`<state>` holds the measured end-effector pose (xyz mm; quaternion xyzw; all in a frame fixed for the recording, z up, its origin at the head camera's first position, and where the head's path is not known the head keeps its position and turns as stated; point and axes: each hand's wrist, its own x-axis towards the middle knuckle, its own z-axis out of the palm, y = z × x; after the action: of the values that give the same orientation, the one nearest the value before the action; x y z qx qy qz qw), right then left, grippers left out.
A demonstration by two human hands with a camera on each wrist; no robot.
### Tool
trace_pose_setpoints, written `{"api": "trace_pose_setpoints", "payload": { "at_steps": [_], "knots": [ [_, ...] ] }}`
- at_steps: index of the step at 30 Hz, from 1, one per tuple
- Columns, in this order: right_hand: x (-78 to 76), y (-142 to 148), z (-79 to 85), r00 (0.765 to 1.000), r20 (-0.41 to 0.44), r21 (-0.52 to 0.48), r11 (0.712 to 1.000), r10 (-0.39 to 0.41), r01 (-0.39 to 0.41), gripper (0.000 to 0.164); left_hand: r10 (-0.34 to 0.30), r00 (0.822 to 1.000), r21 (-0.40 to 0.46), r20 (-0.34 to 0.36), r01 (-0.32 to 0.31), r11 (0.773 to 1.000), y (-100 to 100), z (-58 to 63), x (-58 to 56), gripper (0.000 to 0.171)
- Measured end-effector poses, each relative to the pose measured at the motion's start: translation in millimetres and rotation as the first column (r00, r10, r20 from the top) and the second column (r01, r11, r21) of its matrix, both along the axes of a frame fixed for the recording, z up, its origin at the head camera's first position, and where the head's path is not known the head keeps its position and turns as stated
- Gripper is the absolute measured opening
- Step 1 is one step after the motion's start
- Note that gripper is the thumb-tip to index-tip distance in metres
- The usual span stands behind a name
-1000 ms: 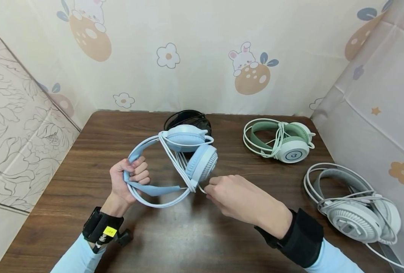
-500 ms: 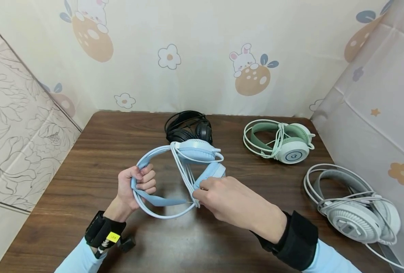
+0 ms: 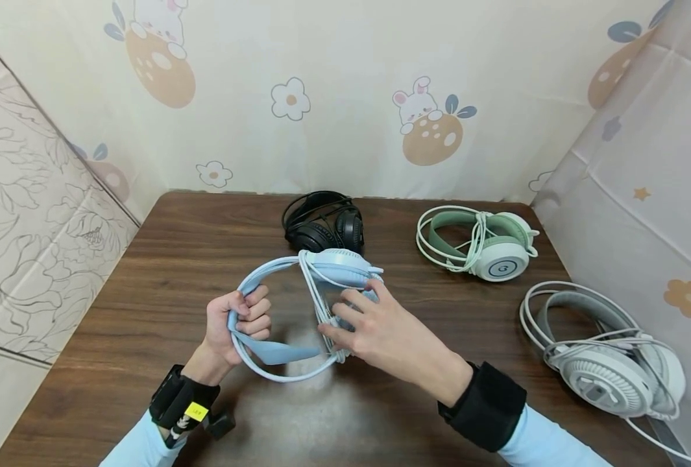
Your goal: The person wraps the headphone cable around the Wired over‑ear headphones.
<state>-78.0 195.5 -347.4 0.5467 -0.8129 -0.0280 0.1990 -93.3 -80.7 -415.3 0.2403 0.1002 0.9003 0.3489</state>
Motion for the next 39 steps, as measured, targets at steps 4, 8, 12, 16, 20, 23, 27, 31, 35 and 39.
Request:
{"api": "trace_pose_setpoints", "payload": {
  "at_steps": [4, 8, 12, 16, 20, 23, 27, 31, 35, 39],
  "knots": [
    [-6.1, 4.9, -18.4, 1.000, -0.014, -0.006, 1.000, 0.005, -0.005, 0.045, -0.007, 1.000, 0.050, 0.017, 0.006, 0.999, -0.5, 1.2, -0.1, 0.021],
    [-5.9, 7.7, -28.0, 1.000, 0.014, -0.013, 1.000, -0.003, 0.003, 0.043, -0.002, 0.999, 0.034, 0.046, 0.000, 0.999, 2.4, 0.3, 0.3, 0.020],
    [-3.0, 18.9, -27.0, 0.990, 0.141, 0.009, 1.000, -0.013, 0.012, 0.034, 0.064, 0.992, -0.089, 0.110, -0.054, 0.995, 15.5, -6.0, 5.8, 0.015],
    [-2.2, 40.5, -22.7, 0.961, 0.275, 0.037, 0.999, -0.024, 0.014, 0.017, 0.168, 0.970, -0.377, 0.176, -0.091, 0.922, 37.0, -14.9, 13.3, 0.018],
    [-5.2, 61.8, -23.2, 0.959, 0.283, 0.058, 0.998, -0.029, 0.013, 0.013, 0.276, 0.945, -0.710, 0.178, -0.072, 0.701, 56.2, -22.8, 19.1, 0.004],
    [-9.5, 75.6, -26.8, 0.968, 0.251, 0.096, 0.995, -0.026, 0.002, 0.014, 0.274, 0.957, -0.838, 0.092, -0.074, 0.540, 66.2, -26.4, 27.0, 0.028],
    [-26.4, 89.8, -33.5, 0.986, 0.161, 0.155, 0.986, 0.032, -0.057, 0.015, 0.164, 0.986, -0.884, -0.033, -0.105, 0.456, 65.9, -25.3, 38.2, 0.050],
    [-49.1, 101.5, -42.9, 0.992, 0.061, 0.228, 0.966, 0.114, -0.125, 0.018, 0.114, 0.987, -0.906, -0.110, -0.147, 0.397, 49.3, -24.8, 47.1, 0.054],
    [-72.5, 111.8, -53.1, 0.986, -0.009, 0.297, 0.942, 0.166, -0.156, 0.019, 0.187, 0.910, -0.893, -0.370, -0.404, 0.198, 22.9, -26.3, 54.0, 0.051],
    [-106.9, 123.0, -59.3, 0.980, -0.084, 0.324, 0.935, 0.179, -0.143, 0.018, 0.041, 0.541, -0.536, -0.840, -0.816, -0.218, -3.6, -24.7, 55.7, 0.041]
  ]
}}
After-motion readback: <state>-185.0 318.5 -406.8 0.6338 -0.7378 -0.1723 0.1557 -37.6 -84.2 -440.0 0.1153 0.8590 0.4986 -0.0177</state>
